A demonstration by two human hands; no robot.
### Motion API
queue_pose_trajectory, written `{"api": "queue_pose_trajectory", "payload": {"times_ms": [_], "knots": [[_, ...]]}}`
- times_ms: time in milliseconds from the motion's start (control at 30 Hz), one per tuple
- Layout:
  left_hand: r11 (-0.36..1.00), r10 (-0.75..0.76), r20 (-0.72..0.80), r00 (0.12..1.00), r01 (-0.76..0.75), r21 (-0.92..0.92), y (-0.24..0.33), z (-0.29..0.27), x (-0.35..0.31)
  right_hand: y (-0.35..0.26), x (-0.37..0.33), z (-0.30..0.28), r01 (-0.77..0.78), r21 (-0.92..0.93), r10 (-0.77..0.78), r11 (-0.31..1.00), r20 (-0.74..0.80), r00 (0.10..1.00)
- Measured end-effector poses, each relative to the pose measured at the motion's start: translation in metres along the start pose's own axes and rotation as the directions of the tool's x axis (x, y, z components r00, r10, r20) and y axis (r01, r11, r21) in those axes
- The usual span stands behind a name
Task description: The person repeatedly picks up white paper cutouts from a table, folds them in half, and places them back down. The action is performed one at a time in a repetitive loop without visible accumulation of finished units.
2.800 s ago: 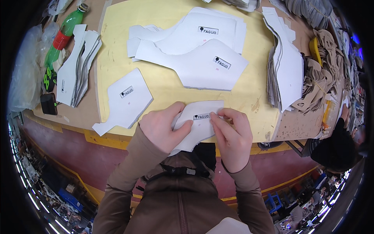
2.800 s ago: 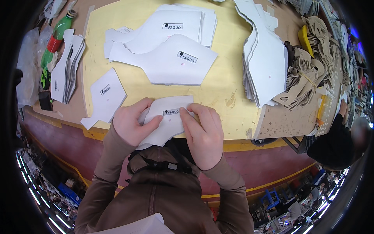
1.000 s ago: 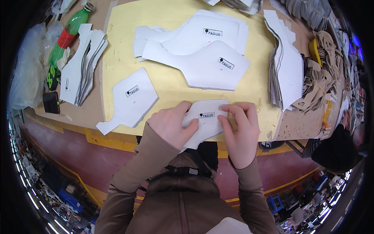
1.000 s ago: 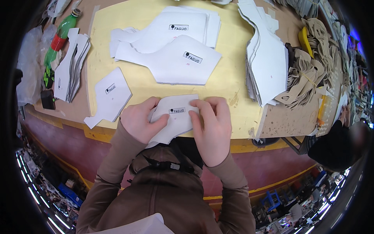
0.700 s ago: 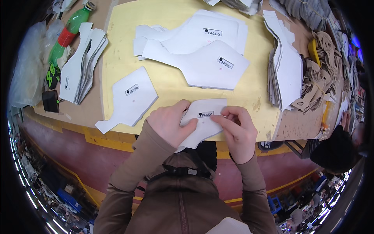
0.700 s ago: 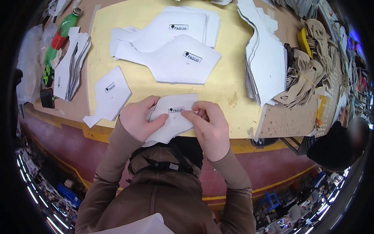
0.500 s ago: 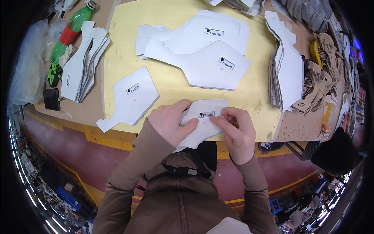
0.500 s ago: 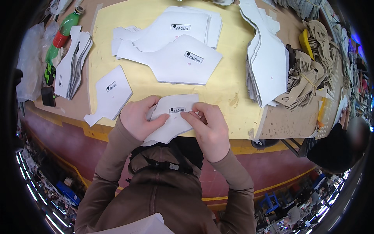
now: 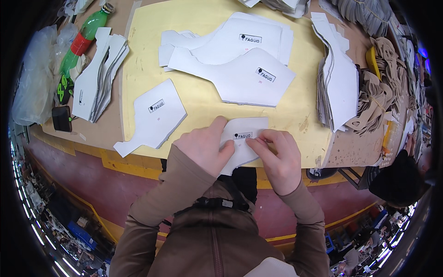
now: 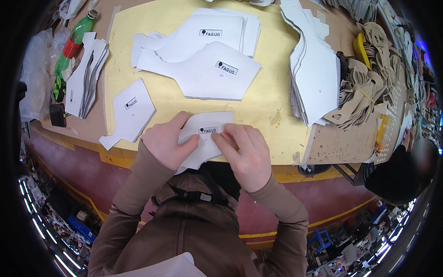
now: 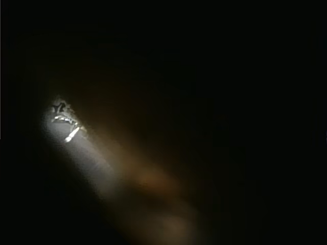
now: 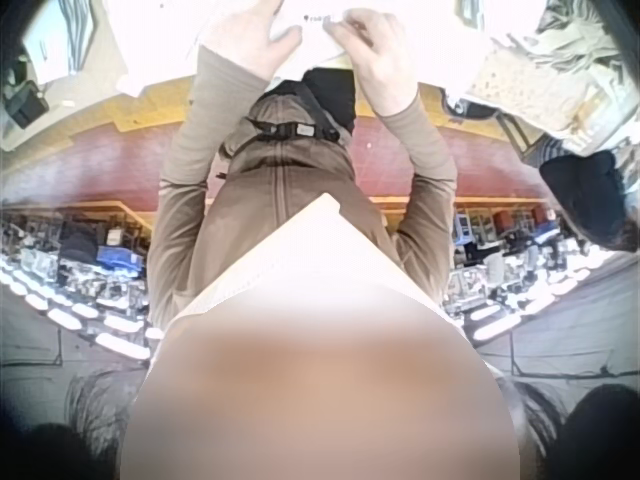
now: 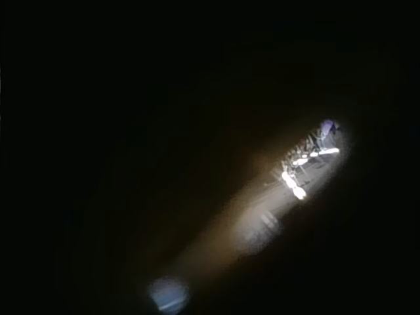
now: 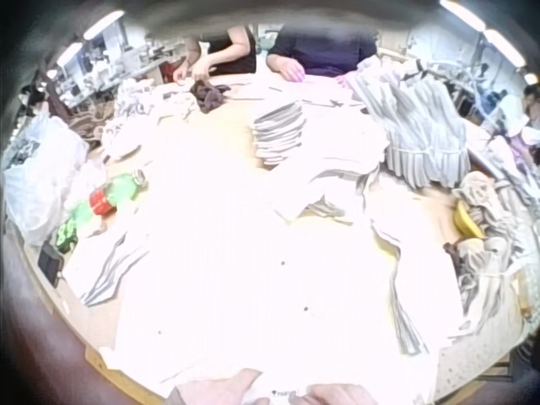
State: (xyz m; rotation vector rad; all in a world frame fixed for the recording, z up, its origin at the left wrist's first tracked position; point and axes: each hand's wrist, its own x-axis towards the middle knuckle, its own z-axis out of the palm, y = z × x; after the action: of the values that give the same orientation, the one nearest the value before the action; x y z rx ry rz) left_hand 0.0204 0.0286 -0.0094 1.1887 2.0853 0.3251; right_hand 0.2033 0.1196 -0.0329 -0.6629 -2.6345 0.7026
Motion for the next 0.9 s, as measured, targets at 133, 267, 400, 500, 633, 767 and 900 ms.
{"api": "queue_pose_trajectory", "payload": {"times_ms": [133, 267, 400, 500, 633, 767, 900], "knots": [[1.0, -0.023, 0.008, 1.0, 0.023, 0.017, 0.004, -0.004, -0.003, 0.003, -0.001, 0.001, 0.017, 0.002, -0.017, 1.0, -0.001, 1.0], [0.994, -0.083, -0.062, 0.995, 0.087, 0.059, 0.004, -0.008, -0.005, 0.004, -0.003, 0.003, -0.04, 0.072, 0.042, 0.997, -0.027, 0.999], [0.998, 0.007, -0.157, 0.988, 0.003, 0.066, -0.005, -0.005, -0.009, -0.002, -0.003, 0.01, -0.297, 0.274, 0.335, 0.915, -0.104, 0.937], [0.949, 0.289, -0.3, 0.909, -0.233, 0.211, -0.013, -0.001, -0.012, -0.002, -0.003, 0.008, -0.432, 0.343, 0.482, 0.834, -0.071, 0.873], [0.817, 0.534, -0.208, 0.819, -0.437, 0.375, -0.02, 0.002, -0.021, -0.002, -0.001, 0.005, -0.443, 0.353, 0.49, 0.824, -0.05, 0.871], [0.818, 0.532, -0.135, 0.836, -0.467, 0.335, -0.018, 0.015, -0.028, 0.001, -0.002, 0.007, -0.332, 0.28, 0.36, 0.901, -0.054, 0.932], [0.778, 0.579, -0.122, 0.806, -0.502, 0.378, -0.017, 0.024, -0.032, -0.002, -0.006, 0.01, -0.22, 0.05, 0.223, 0.974, -0.089, 0.971]]}}
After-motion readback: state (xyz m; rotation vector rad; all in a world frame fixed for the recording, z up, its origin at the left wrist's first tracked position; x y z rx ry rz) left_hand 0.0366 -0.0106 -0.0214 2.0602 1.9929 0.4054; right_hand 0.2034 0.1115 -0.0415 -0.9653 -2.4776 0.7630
